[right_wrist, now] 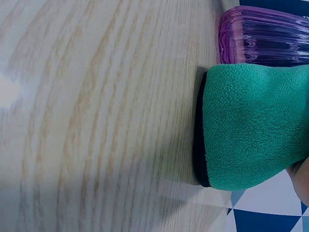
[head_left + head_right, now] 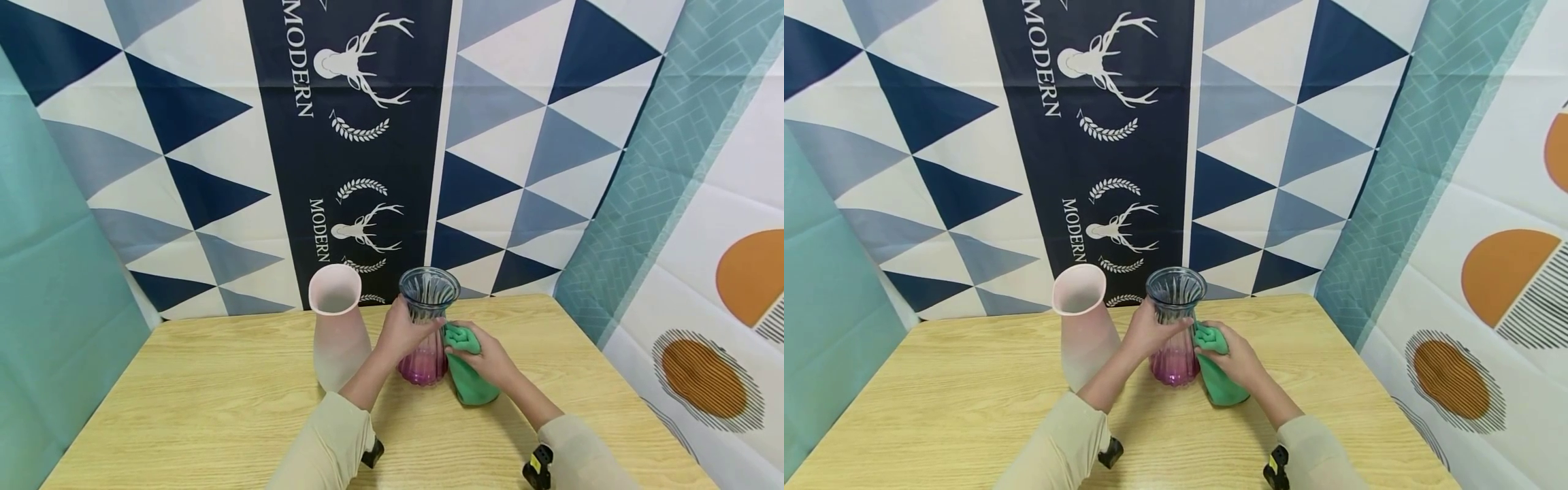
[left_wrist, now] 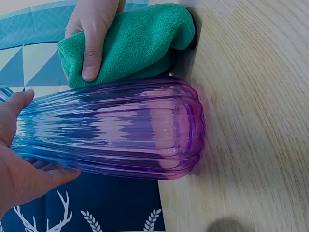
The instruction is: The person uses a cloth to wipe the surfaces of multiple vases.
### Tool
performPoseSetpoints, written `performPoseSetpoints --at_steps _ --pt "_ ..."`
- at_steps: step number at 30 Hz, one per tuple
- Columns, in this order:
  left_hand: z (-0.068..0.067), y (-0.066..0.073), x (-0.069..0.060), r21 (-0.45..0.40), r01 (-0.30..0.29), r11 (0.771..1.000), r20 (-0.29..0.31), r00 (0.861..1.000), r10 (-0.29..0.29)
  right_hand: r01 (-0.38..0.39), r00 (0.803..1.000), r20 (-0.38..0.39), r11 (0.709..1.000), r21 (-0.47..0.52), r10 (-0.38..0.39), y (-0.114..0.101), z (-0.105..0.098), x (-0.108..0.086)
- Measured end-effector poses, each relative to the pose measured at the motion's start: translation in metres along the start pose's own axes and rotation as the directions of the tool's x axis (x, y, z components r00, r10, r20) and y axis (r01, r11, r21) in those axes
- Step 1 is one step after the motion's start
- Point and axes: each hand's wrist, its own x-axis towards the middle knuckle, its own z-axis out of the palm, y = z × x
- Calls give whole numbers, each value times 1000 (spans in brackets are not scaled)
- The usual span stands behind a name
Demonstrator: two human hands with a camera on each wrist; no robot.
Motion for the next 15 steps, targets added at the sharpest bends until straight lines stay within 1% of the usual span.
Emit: performPoseSetpoints --at_steps 4,8,10,15 --pt "1 -1 -1 40 22 999 -38 999 -20 -13 1000 6 1000 -2 13 1 -1 -2" --pt "2 -1 -1 49 43 998 -52 998 -41 -43 999 13 999 -14 43 0 -1 -3" --pt "1 -1 -1 42 50 998 -53 997 -48 -52 998 19 998 -19 53 0 -1 -4" --pt "1 -3 -1 -9 37 999 -61 997 -37 -46 999 14 999 -7 46 -1 -2 -4"
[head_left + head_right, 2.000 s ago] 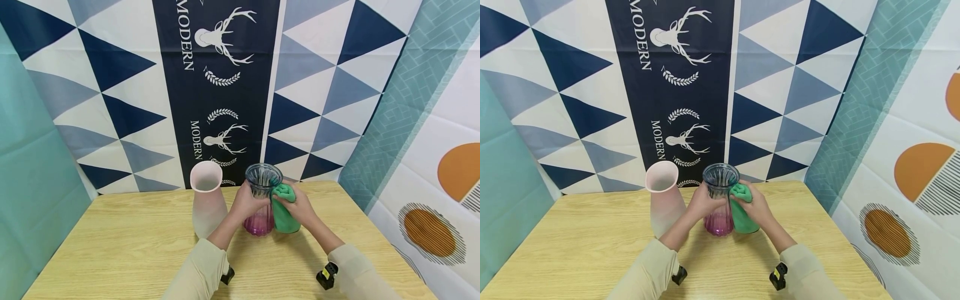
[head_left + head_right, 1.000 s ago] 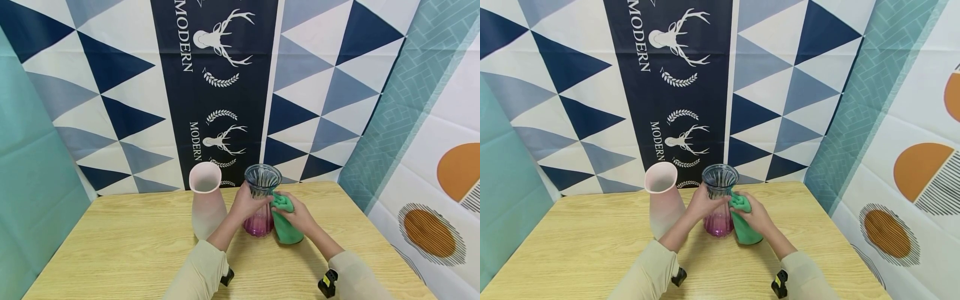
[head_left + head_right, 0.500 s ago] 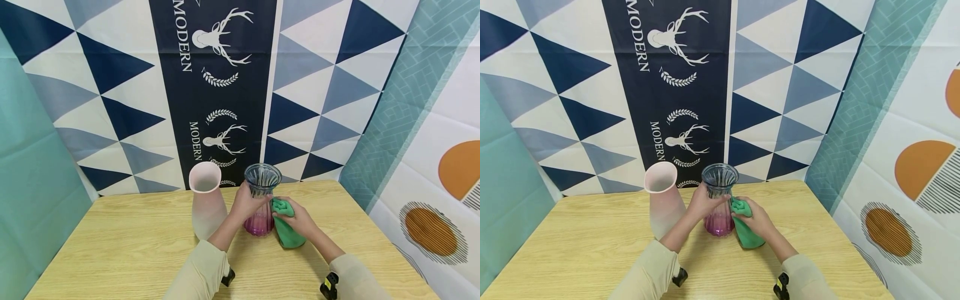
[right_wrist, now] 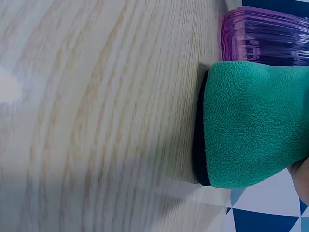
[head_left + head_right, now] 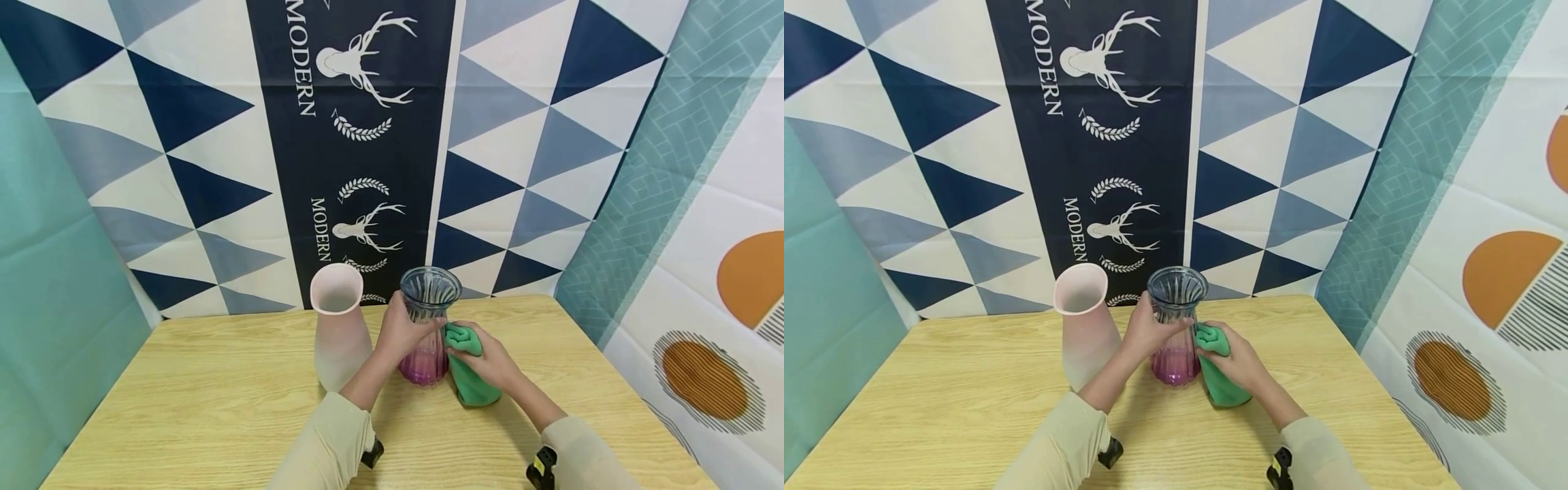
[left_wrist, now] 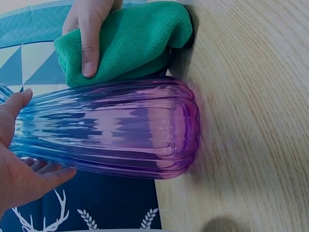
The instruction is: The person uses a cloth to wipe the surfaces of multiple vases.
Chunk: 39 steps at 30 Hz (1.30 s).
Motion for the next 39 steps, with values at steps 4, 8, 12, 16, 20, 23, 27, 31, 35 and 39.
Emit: performPoseSetpoints --at_steps 4,8,12,16,20,23,27,31,35,39 --pt "-1 0 -1 -20 -7 1000 0 1000 7 29 999 -40 1000 -1 -29 -3 -3 1" --pt "-2 1 -1 -19 -16 1000 0 1000 16 69 991 -112 998 -6 -69 -11 -9 5" --pt "-3 2 -1 -11 -24 1000 -6 1000 24 76 980 -184 997 2 -74 -18 -17 10" --pt "-3 3 -2 7 -15 1000 -7 1000 15 66 969 -239 997 31 -56 -25 -23 15" --pt "-3 4 -2 21 -14 1000 -1 1000 14 67 962 -269 996 66 -47 -38 -28 16" --pt "-3 4 -2 17 -16 1000 6 1000 16 77 957 -285 994 76 -52 -54 -32 15" --pt "-4 3 -2 29 -16 999 19 1000 16 91 951 -302 993 69 -66 -68 -34 14" --pt "-4 3 -2 35 -14 999 32 999 13 110 948 -307 991 72 -83 -58 -32 19" --pt "-3 3 -1 37 -16 999 37 999 15 113 953 -293 989 91 -82 -40 -27 26" --pt "-3 2 0 35 -25 999 42 999 24 116 956 -282 988 99 -84 -37 -25 28"
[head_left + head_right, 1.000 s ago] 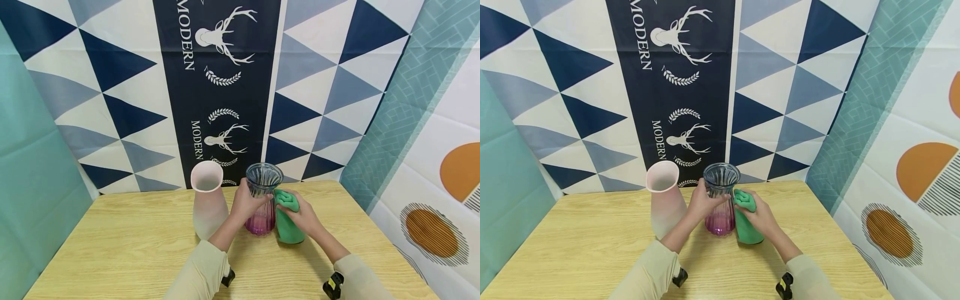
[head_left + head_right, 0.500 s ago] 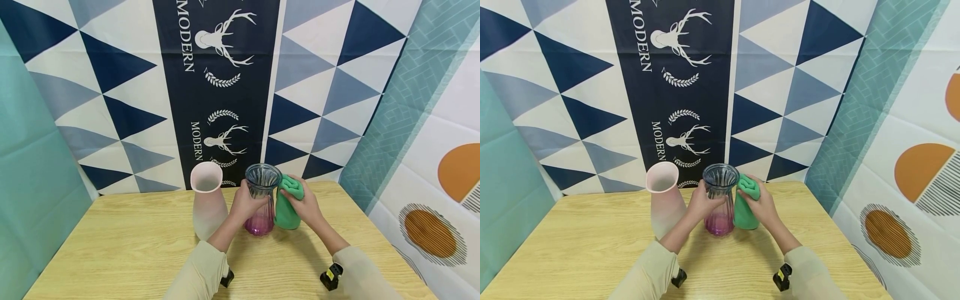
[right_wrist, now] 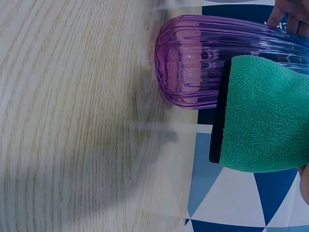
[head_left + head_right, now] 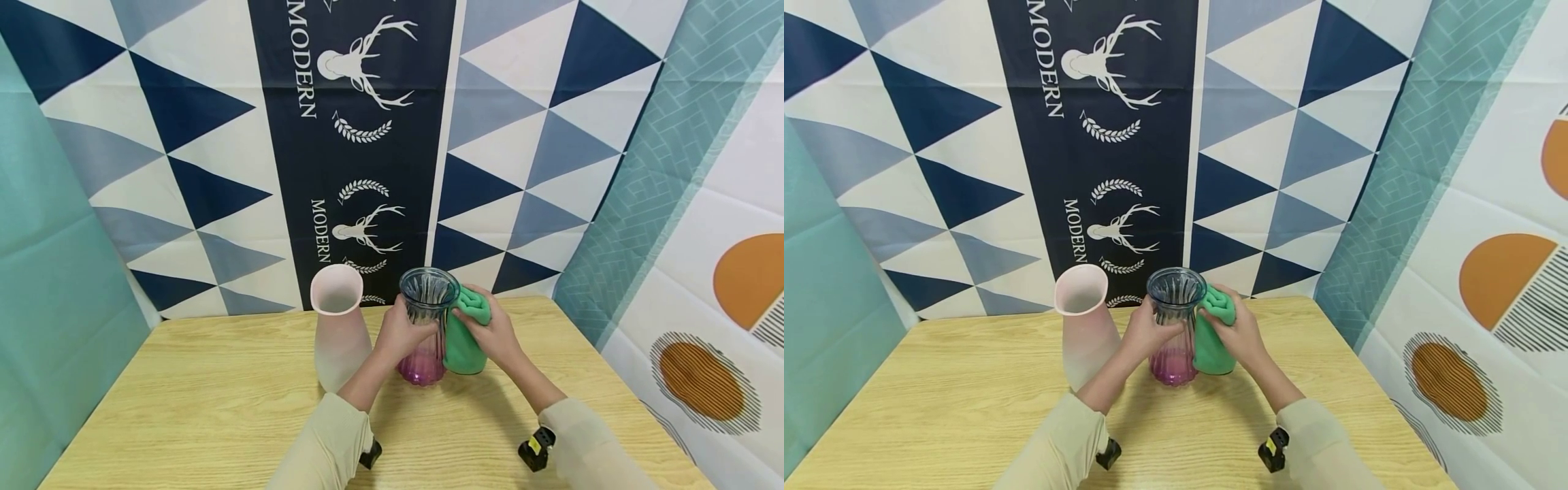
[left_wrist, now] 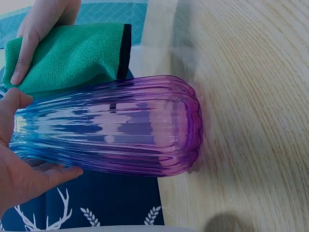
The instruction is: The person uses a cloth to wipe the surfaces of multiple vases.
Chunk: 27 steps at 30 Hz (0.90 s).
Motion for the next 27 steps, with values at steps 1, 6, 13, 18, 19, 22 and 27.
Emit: performPoseSetpoints --at_steps 1,6,13,18,19,22,27 --pt "0 0 0 -1 -2 1000 2 1000 2 -6 1000 4 1000 6 5 0 0 0" --pt "-1 1 1 -1 7 1000 14 1000 -7 -12 1000 16 1000 5 12 2 4 -1" --pt "-1 2 0 2 23 1000 20 1000 -23 -19 998 55 1000 -13 20 6 9 -4" --pt "0 2 1 14 41 999 21 999 -42 -49 995 88 998 -40 52 6 10 -6" --pt "0 1 1 16 43 999 21 999 -44 -52 994 95 998 -45 56 6 10 -7" --pt "0 1 2 18 40 999 16 999 -40 -41 992 118 998 -52 47 5 10 -7" --pt "0 1 2 4 35 999 15 999 -35 -32 983 177 996 -77 45 7 9 -10"
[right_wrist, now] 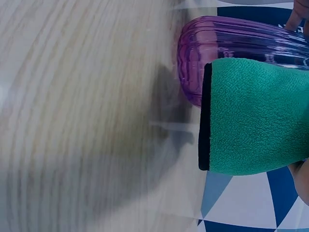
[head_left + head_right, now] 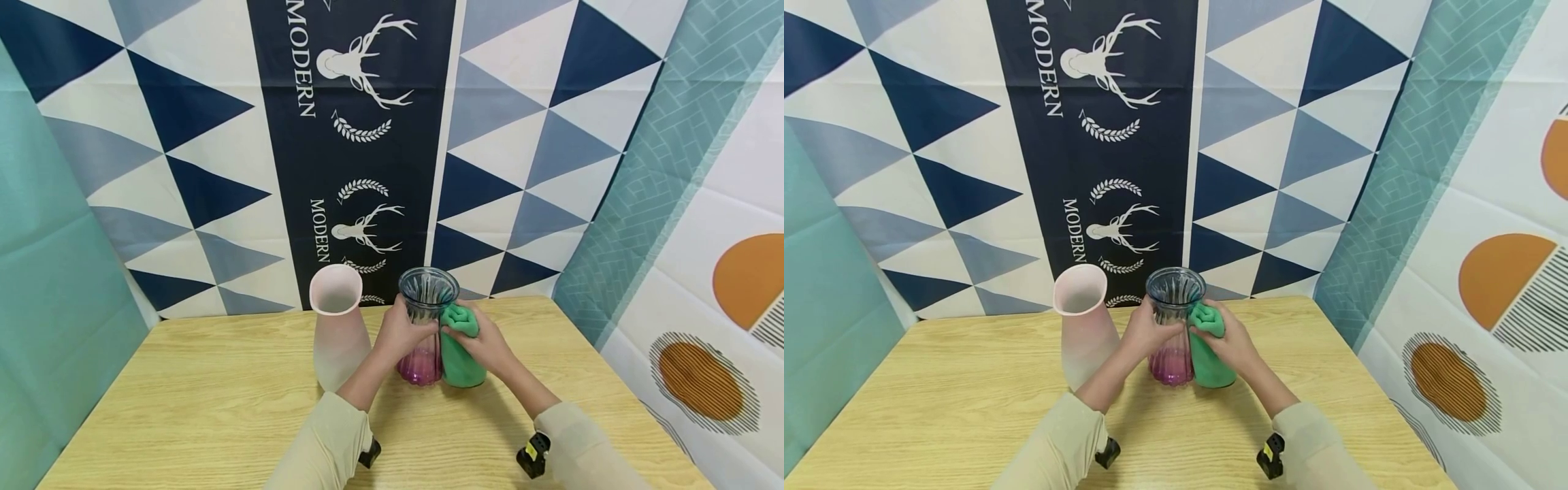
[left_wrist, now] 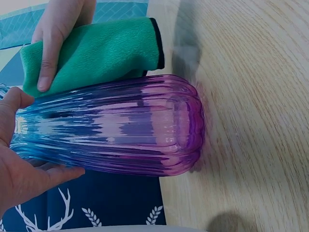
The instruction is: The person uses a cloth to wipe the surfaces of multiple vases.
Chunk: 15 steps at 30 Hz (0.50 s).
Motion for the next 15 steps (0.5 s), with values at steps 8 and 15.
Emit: performPoseSetpoints --at_steps 8,15 --pt "-2 1 -1 -51 -16 999 15 1000 17 -22 1000 7 1000 16 21 7 5 -6" --pt "-2 0 0 -42 -20 999 19 1000 21 -3 1000 22 1000 24 2 15 8 -13"
